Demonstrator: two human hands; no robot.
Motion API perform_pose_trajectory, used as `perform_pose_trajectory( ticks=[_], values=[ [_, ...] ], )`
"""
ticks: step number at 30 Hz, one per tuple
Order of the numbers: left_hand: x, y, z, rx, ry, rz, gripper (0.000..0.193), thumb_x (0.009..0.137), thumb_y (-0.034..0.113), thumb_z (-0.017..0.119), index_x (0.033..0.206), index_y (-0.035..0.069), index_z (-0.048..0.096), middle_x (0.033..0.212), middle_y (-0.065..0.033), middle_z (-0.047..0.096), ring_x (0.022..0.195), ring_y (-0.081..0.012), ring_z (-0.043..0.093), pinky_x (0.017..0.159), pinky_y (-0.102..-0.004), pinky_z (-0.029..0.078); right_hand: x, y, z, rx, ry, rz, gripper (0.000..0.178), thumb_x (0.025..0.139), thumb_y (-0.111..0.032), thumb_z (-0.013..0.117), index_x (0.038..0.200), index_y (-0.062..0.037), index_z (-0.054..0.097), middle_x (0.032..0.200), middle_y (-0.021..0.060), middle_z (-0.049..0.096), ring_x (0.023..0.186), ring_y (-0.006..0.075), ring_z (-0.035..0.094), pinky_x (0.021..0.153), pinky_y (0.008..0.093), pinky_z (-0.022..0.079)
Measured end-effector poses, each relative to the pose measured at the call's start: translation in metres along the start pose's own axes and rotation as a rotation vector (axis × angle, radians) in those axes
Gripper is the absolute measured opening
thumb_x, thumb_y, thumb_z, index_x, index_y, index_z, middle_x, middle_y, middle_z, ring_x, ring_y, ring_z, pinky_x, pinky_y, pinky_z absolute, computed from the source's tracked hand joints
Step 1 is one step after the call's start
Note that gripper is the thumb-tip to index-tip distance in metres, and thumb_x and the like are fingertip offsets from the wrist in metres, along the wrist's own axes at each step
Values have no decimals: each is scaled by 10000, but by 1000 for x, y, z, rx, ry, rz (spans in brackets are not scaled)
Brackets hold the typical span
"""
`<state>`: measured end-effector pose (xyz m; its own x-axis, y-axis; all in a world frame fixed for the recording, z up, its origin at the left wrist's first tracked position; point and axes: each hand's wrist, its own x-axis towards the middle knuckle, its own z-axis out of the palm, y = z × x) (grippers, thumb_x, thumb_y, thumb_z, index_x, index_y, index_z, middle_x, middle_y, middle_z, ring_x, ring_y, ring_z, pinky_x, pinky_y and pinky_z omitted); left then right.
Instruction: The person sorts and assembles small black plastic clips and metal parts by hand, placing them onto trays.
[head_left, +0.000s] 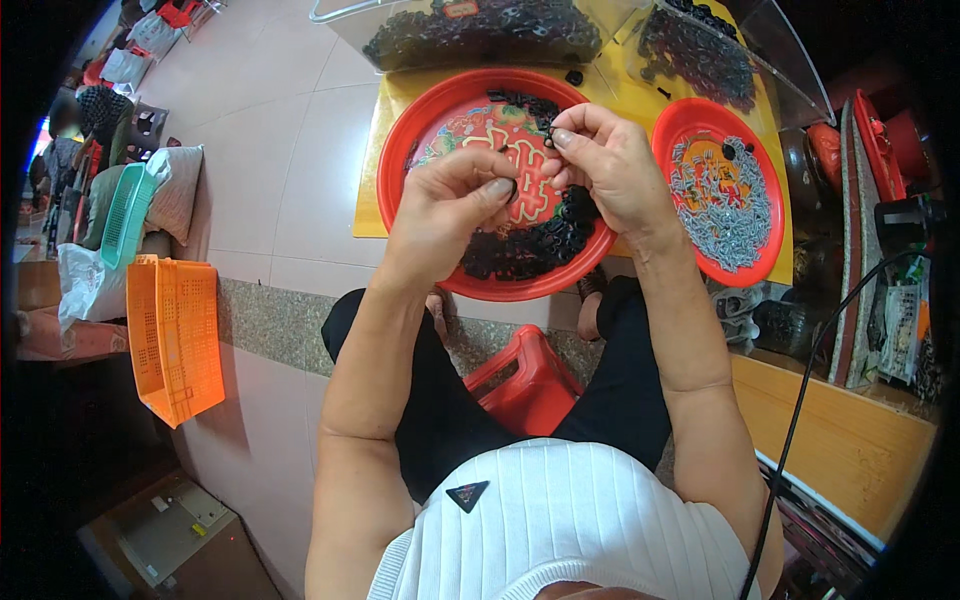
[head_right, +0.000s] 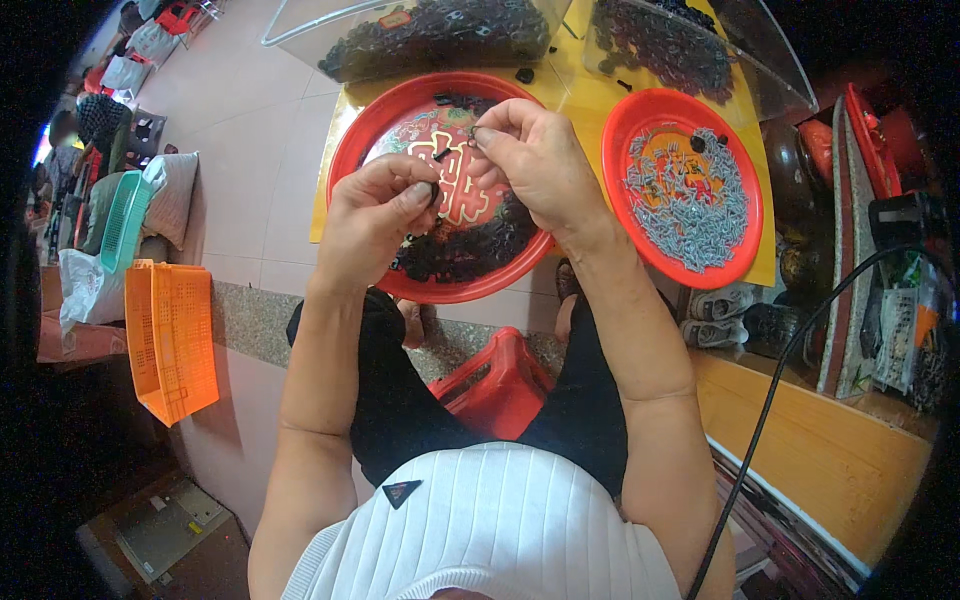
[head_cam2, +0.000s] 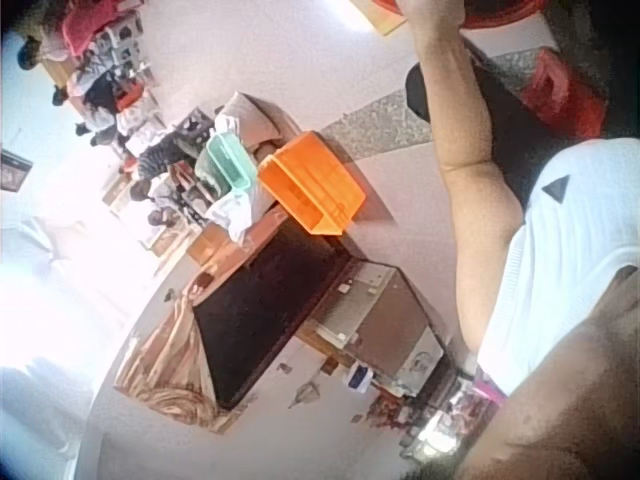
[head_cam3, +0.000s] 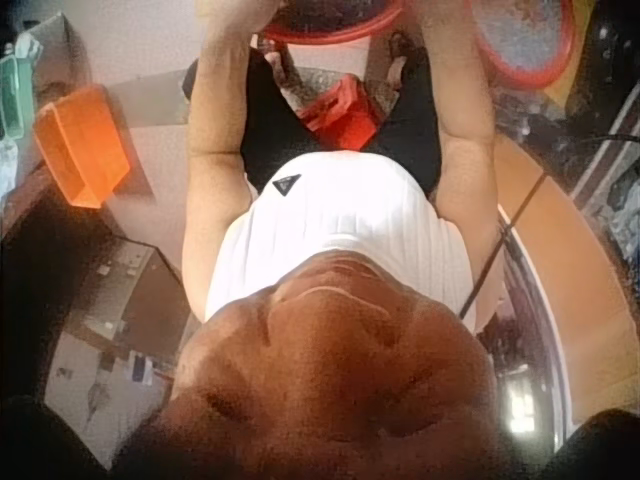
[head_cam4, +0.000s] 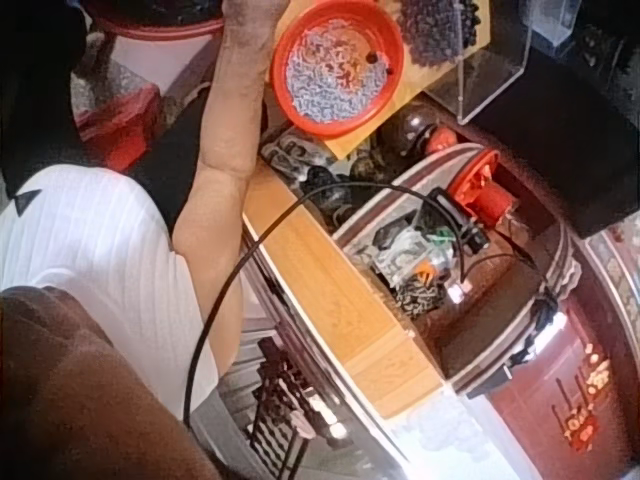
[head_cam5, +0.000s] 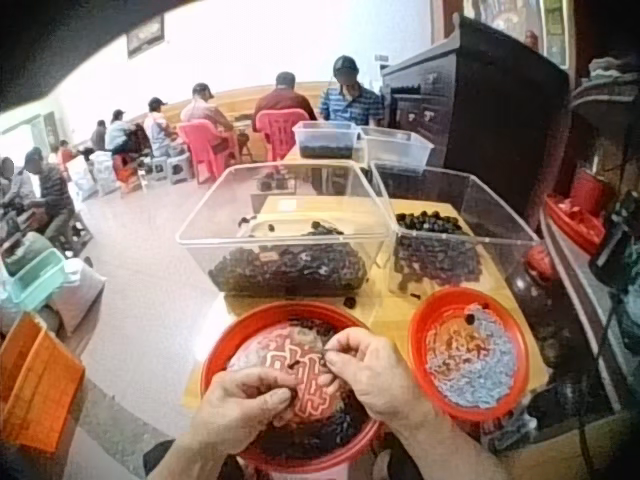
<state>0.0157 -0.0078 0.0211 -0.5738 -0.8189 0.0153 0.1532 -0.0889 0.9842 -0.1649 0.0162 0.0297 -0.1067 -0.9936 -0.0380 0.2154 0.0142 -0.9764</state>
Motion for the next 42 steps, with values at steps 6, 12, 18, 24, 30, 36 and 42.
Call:
perform_pose_trajectory(
  ticks=[6, 12, 18, 24, 30, 36, 42],
  values=[
    [0, 3, -6, -331, 43, -111, 212, 801, 26, 579, 1010, -14, 576, 809, -76, 609, 642, -118, 576, 586, -226, 483, -1, 1, 0, -23, -65, 36, 113, 849, -72, 511, 921, 15, 515, 764, 63, 567, 634, 100, 579, 535, 192, 476],
    [3, -5, -12, -423, 72, -94, 160, 825, 43, 554, 970, -17, 582, 805, -86, 609, 648, -132, 590, 559, -225, 482, -3, -1, 6, -4, -95, 34, 109, 842, -67, 517, 914, 15, 516, 763, 57, 567, 625, 89, 567, 525, 185, 467],
    [3, -4, -12, -505, 92, -44, 201, 801, 17, 574, 1001, -8, 564, 781, -74, 596, 638, -142, 588, 536, -222, 469, -6, -3, 14, -62, -70, 17, 128, 815, -66, 531, 870, 49, 542, 693, 59, 573, 554, 81, 554, 485, 189, 456],
    [2, -3, -9, -490, 17, -41, 263, 774, -9, 592, 1034, 1, 556, 799, -79, 595, 665, -140, 586, 569, -231, 467, -10, -10, 19, -101, -40, 30, 99, 793, -53, 541, 821, 41, 558, 643, 50, 572, 513, 72, 544, 453, 179, 442],
    [2, -4, -8, -478, 28, -24, 271, 765, -26, 596, 1032, -5, 556, 798, -80, 597, 670, -131, 581, 587, -237, 471, -14, -10, 22, -86, -45, 23, 90, 788, -51, 544, 809, 36, 556, 650, 49, 576, 513, 60, 543, 442, 174, 443],
    [2, -7, -6, -457, 64, -8, 254, 762, -24, 605, 1012, -11, 559, 796, -81, 598, 657, -131, 570, 574, -240, 471, -13, -9, 23, -74, -44, 17, 85, 790, -49, 539, 801, 35, 551, 648, 49, 577, 516, 63, 547, 447, 178, 457],
    [2, -7, -4, -450, 58, 12, 249, 757, -31, 607, 1001, -17, 558, 797, -82, 600, 667, -124, 572, 577, -238, 474, -13, -7, 23, -109, -34, 13, 86, 789, -52, 541, 799, 34, 551, 643, 50, 576, 519, 61, 546, 448, 182, 462]
  ],
)
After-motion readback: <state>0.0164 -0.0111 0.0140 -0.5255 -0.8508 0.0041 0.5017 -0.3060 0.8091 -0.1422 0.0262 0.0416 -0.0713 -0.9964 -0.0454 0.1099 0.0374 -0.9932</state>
